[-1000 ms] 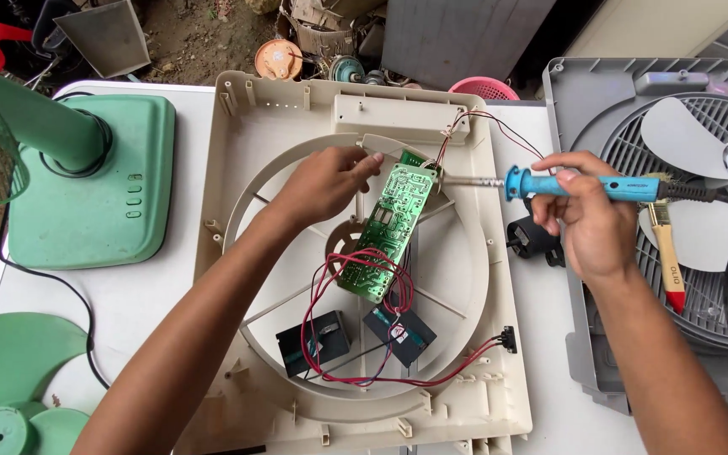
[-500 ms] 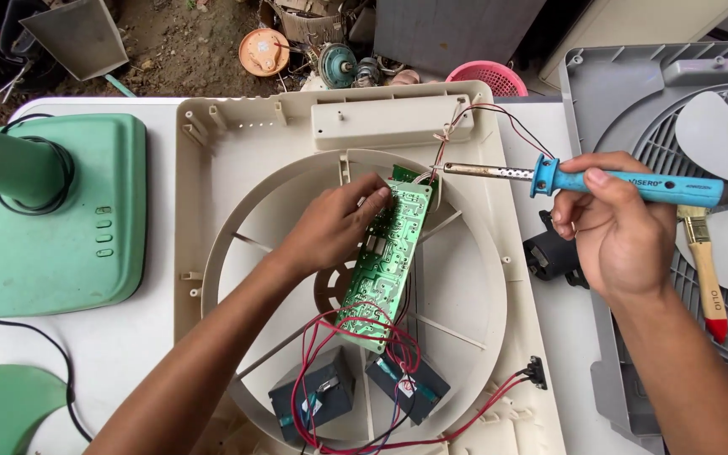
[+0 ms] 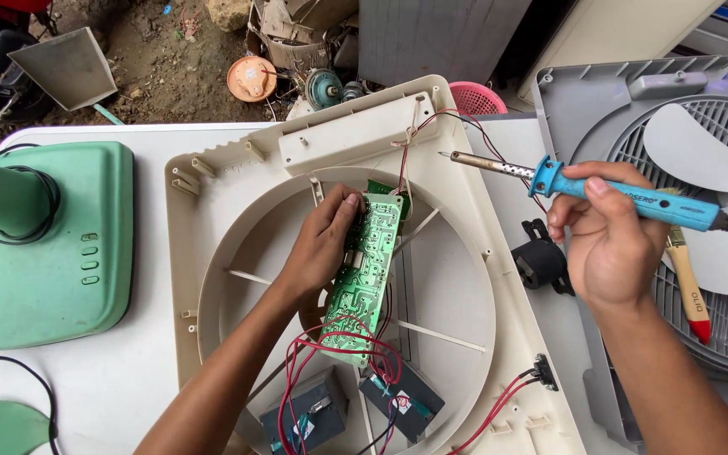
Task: The person is repairing the electronics of a disassembled electric fan by soldering components on its circuit board.
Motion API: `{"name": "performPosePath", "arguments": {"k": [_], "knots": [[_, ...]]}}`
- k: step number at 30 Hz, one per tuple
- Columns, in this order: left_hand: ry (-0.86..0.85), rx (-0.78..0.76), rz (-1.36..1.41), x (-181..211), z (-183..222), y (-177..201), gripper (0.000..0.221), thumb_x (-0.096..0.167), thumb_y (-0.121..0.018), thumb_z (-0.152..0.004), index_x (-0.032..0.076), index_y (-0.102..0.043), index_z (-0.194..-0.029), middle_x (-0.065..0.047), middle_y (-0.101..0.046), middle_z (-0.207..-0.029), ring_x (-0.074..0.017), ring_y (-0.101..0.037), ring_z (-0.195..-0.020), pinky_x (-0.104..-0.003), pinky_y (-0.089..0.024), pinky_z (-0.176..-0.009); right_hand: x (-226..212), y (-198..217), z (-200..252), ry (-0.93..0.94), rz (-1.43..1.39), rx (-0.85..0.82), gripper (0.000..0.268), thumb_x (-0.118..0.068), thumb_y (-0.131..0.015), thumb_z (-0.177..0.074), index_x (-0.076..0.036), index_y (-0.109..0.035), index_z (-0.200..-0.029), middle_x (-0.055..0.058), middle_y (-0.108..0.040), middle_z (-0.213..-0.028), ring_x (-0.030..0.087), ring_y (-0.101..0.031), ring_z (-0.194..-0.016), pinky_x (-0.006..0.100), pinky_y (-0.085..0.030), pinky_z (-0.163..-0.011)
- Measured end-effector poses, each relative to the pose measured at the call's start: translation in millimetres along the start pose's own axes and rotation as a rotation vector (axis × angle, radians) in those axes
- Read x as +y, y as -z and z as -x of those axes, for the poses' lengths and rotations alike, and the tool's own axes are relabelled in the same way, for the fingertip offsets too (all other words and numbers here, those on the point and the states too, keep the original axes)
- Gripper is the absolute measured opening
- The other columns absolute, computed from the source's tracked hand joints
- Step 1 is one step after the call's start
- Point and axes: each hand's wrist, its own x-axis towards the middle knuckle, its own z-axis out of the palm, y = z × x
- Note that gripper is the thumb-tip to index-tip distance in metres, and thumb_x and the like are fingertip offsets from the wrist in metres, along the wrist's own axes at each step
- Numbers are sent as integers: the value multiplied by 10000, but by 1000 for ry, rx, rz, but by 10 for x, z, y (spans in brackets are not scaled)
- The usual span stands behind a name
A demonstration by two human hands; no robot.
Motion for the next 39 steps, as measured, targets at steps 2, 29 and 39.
{"name": "performPosePath", "arguments": {"k": [2,29,39], "knots": [[-10,10,31,-97,5,-7,281,387,-413,-1088,180,-543,-948,44,-512,-864,-99,-440,-810,-258,-347,-756,12,-5,-16,8,-12,10,189,-214,-548,-969,-59,-641,-1026,91,-539,-694,189,-571,-570,279,-414,-490],[13,-30,-330,359,238,5,372,491,-287,-1030,231,-549,-1063,-2,-804,-986,-233,-698,-596,-380,-490,-721,38,-163,220,124,4,92,185,-227,-531,-963,-55,-598,-961,99,-502,-679,220,-513,-480,300,-384,-429],[-239,99,-554,285,285,78,266,363,-511,-1026,177,-697,-985,32,-678,-842,-254,-634,-724,-418,-432,-602,142,32,327,259,162,35,243,-217,-475,-1041,15,-548,-1049,147,-538,-858,267,-545,-544,330,-443,-505]]}}
